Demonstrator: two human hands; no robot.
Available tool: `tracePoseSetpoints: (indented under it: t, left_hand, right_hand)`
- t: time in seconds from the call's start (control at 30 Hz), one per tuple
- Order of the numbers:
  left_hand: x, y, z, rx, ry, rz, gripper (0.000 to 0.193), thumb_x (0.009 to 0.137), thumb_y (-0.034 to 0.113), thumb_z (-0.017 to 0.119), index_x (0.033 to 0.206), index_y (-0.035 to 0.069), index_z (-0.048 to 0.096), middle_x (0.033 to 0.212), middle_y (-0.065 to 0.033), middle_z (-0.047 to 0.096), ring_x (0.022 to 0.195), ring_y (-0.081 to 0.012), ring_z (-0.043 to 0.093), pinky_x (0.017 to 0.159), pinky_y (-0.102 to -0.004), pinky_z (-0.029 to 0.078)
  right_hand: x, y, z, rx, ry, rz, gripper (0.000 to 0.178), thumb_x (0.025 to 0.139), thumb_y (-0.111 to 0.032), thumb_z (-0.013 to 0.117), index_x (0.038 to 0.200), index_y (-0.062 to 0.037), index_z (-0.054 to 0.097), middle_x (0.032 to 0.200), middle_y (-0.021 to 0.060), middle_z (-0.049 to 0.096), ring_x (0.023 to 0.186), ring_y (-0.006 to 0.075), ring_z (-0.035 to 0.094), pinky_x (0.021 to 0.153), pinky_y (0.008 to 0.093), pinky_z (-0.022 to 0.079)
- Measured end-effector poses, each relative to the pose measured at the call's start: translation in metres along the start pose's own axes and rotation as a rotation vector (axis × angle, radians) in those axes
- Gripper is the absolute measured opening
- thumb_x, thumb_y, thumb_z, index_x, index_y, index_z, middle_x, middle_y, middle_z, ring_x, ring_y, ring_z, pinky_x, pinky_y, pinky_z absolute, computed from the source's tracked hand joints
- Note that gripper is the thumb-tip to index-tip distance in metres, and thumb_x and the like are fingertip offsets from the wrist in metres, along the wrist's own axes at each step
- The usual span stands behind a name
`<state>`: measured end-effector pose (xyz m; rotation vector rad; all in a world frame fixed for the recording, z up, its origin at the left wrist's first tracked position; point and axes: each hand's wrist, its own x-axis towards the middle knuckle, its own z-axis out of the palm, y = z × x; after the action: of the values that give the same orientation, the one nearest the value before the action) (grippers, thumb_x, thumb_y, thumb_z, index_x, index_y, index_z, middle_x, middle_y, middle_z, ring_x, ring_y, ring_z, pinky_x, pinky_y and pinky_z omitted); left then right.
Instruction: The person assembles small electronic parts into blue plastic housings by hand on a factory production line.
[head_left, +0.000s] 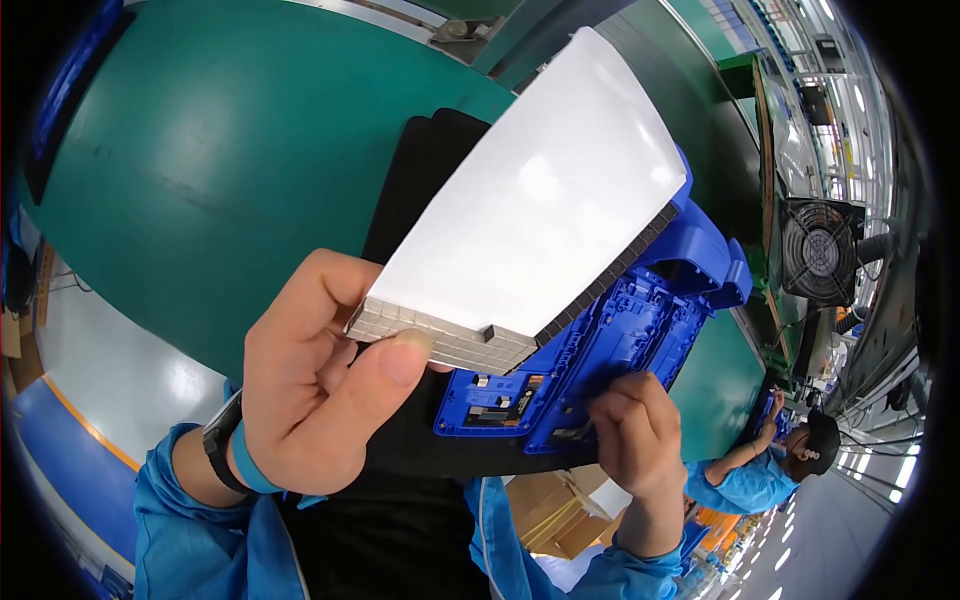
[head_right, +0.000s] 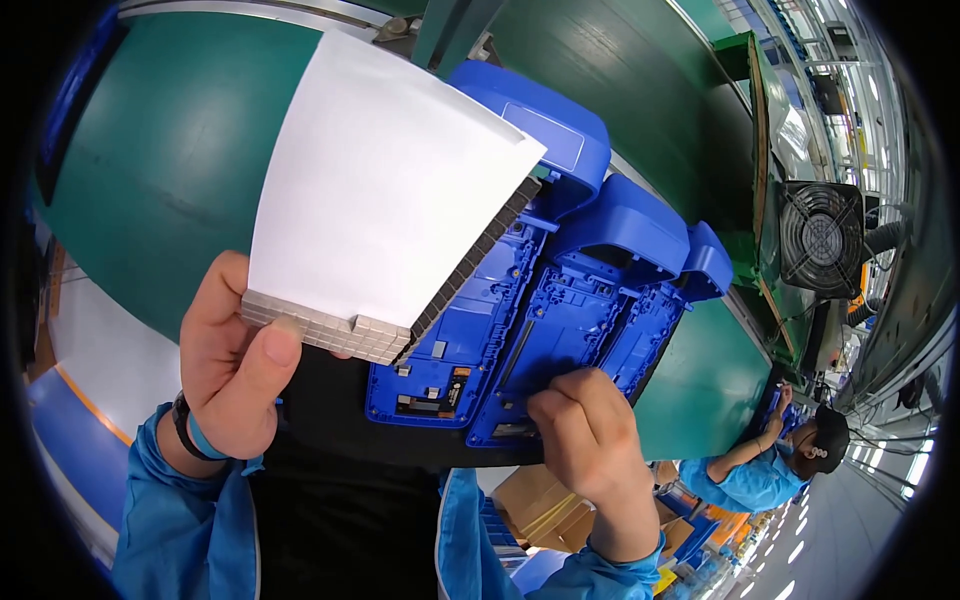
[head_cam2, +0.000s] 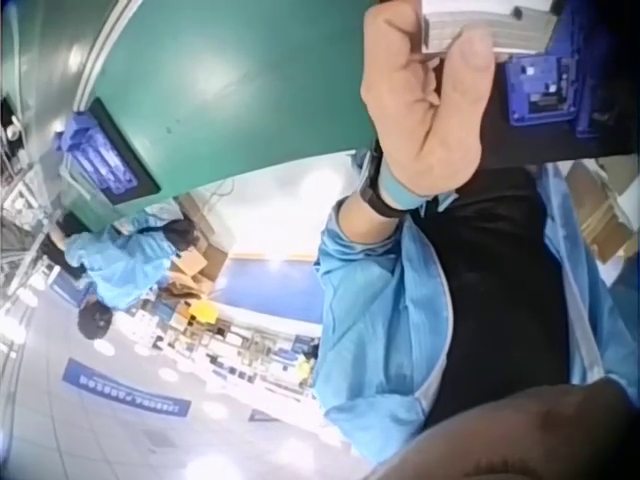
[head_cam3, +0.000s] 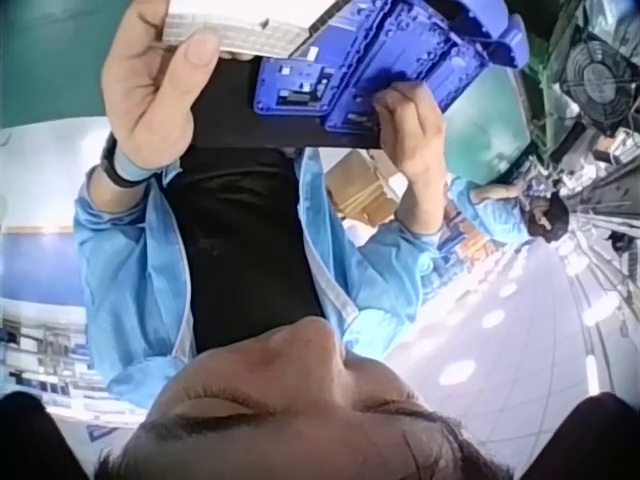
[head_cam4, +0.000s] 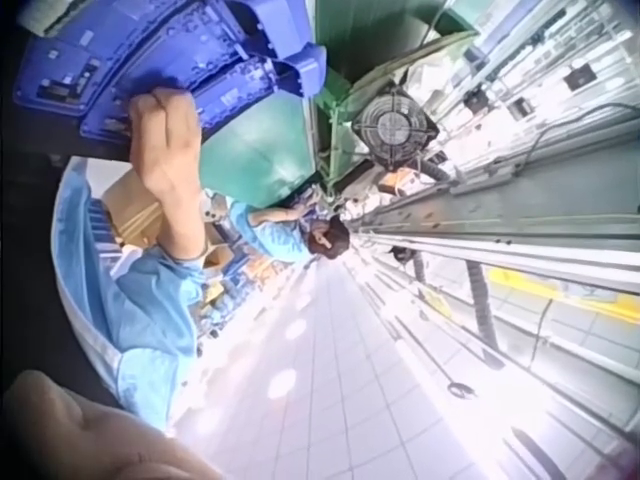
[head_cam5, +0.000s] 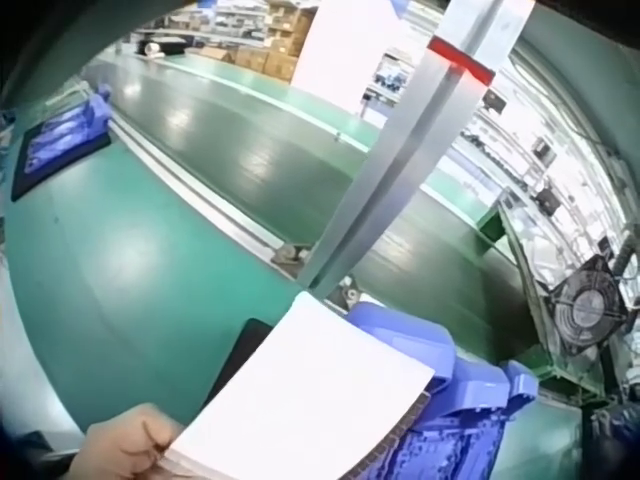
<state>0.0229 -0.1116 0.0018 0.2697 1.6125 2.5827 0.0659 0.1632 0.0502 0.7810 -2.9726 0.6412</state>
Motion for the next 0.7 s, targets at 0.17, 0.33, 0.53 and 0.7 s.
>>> tracePoseSetpoints:
  t: [0.17,0.33,0.53,0.7]
  left_hand:
    - [-0.001,0.007,-0.01,0.037,-0.053,-0.089,0.023,0.097,0.008,0.056,0.112,-0.008,0.047,0.099,-0.0172,0.066,0.089,-0.0126,0.063,0.079,-0.0259,0.05]
    - [0.002,0.002,-0.004,-0.016,-0.014,-0.003,0.024,0.097,0.009,0.056,0.112,-0.008,0.047,0.099,-0.0169,0.066,0.089,-0.0119,0.063,0.08,-0.025,0.049]
    - [0.001,0.003,-0.006,-0.008,-0.025,-0.015,0.024,0.097,0.008,0.056,0.112,-0.008,0.047,0.1,-0.0176,0.066,0.09,-0.0119,0.063,0.081,-0.025,0.049]
    - [0.001,0.003,-0.006,-0.014,-0.025,-0.045,0.024,0.097,0.008,0.056,0.112,-0.008,0.047,0.1,-0.0179,0.067,0.091,-0.0122,0.063,0.081,-0.0251,0.049]
  right_hand:
    - [-0.009,-0.005,-0.007,-0.054,-0.114,-0.023,0.025,0.063,0.008,0.072,0.083,-0.0008,0.059,0.082,0.0109,0.054,0.067,0.0278,0.054,0.057,0.0372,0.043]
    - [-0.012,-0.005,-0.004,-0.061,-0.12,-0.031,0.026,0.062,0.007,0.073,0.083,-0.0008,0.059,0.081,0.0108,0.054,0.066,0.0275,0.054,0.057,0.0377,0.043]
    - [-0.011,-0.007,-0.002,-0.075,-0.12,-0.042,0.026,0.063,0.007,0.072,0.083,-0.0006,0.06,0.08,0.0107,0.053,0.066,0.0273,0.053,0.057,0.038,0.042]
    - [-0.011,-0.007,0.0,-0.075,-0.118,-0.043,0.026,0.062,0.007,0.073,0.083,-0.0004,0.06,0.08,0.0105,0.053,0.066,0.0271,0.053,0.057,0.0378,0.042]
